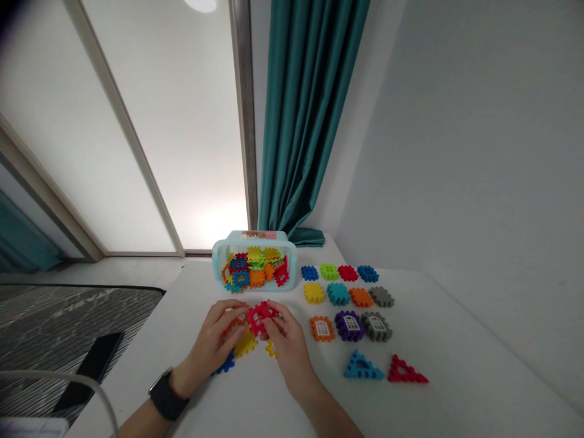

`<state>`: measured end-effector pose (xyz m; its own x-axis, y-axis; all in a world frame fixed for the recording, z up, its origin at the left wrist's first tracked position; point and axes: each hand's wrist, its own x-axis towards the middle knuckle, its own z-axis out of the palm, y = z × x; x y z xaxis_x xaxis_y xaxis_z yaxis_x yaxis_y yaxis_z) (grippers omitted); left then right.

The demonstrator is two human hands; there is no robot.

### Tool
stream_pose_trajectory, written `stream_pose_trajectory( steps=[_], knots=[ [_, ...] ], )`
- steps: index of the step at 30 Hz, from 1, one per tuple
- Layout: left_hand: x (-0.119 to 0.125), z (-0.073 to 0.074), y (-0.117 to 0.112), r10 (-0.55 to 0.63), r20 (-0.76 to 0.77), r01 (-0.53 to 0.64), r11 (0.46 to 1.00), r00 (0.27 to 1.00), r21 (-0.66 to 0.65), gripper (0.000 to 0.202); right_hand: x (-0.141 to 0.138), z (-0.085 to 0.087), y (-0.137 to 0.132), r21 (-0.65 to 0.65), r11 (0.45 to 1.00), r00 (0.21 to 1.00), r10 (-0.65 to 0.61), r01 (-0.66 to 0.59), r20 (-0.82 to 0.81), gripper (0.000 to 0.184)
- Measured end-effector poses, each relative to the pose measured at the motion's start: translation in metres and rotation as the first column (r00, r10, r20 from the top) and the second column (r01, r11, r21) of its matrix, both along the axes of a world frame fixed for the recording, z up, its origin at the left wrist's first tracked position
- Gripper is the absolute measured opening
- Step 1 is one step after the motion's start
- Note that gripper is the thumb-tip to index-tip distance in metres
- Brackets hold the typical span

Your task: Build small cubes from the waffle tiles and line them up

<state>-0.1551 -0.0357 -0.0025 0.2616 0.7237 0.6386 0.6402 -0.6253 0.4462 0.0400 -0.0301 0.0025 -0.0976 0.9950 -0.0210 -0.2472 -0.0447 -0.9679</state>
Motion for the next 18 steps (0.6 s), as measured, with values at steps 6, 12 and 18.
stream_pose_trajectory(
  steps=[6,12,18],
  knots=[
    [0.002,-0.005,0.001,0.018,-0.008,-0.018,0.999,1.000,-0.043,0.058,-0.004,-0.008,-0.003,0.036,0.998,0.999,0.052,-0.051,-0.015,0.062],
    [0.000,-0.003,0.003,0.005,0.038,-0.002,0.998,0.999,-0.063,0.046,0.002,-0.013,-0.001,0.250,0.960,0.970,0.064,-0.124,0.235,0.050],
    [-0.004,0.001,0.003,0.026,0.059,-0.022,0.998,0.998,-0.067,0.043,0.024,-0.003,0.008,0.630,0.740,0.775,-0.248,-0.235,0.581,0.036]
  ],
)
